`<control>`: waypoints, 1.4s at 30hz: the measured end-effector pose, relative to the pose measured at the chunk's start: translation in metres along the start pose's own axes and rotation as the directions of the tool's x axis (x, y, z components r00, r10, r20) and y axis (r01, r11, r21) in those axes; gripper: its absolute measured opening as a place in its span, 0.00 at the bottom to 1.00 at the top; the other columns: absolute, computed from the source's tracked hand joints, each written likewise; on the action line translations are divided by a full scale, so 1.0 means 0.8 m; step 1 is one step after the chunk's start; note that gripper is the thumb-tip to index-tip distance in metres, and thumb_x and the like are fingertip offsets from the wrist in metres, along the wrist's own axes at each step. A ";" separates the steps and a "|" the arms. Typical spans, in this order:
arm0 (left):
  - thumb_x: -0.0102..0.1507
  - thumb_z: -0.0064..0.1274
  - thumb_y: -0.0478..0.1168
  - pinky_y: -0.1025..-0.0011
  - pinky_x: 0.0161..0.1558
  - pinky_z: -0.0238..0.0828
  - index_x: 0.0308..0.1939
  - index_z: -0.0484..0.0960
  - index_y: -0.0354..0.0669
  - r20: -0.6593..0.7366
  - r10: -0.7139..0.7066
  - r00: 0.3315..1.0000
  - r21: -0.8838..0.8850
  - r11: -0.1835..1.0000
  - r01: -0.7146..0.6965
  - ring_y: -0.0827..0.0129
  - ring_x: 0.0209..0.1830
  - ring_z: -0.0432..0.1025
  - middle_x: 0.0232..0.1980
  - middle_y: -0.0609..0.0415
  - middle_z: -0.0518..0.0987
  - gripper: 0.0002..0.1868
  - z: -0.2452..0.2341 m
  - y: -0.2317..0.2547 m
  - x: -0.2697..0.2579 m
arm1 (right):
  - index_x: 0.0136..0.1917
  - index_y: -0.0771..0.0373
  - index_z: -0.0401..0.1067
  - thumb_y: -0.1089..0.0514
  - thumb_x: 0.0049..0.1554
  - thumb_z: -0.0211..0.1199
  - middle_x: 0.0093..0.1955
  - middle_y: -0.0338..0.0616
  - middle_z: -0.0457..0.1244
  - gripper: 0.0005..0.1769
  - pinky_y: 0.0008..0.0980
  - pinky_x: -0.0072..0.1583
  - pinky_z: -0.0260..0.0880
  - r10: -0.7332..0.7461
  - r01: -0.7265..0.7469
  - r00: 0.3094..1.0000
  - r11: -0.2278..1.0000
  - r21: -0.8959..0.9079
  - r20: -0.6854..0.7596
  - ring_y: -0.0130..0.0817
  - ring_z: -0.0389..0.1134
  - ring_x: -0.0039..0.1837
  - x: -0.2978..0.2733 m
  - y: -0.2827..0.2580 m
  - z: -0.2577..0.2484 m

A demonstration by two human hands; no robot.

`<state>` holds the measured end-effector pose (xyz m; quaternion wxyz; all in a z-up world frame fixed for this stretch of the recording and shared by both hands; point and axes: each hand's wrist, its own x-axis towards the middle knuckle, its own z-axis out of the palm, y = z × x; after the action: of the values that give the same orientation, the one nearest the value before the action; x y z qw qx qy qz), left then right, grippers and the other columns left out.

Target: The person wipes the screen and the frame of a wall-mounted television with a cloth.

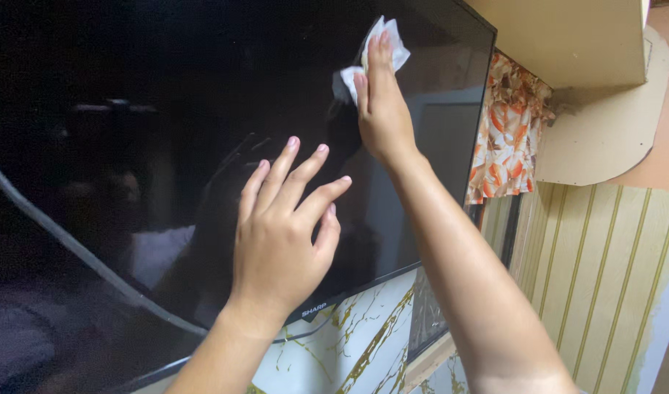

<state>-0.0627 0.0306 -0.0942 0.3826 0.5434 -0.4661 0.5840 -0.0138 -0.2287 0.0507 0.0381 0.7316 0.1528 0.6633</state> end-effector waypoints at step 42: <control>0.60 0.55 0.37 0.50 0.72 0.56 0.51 0.87 0.53 -0.024 -0.160 0.987 -0.225 0.963 0.150 0.52 0.76 0.62 0.68 0.52 0.77 0.16 0.045 0.005 -0.025 | 0.59 0.61 0.79 0.65 0.60 0.67 0.59 0.51 0.72 0.13 0.28 0.59 0.76 0.272 -0.211 0.905 0.954 0.211 -0.326 0.31 0.75 0.60 -0.133 -0.089 0.005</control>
<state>-0.0541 -0.0037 -0.1152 0.4951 0.5197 -0.4765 0.5077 -0.0300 -0.1895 -0.0701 -0.1353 0.6152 0.1211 0.7672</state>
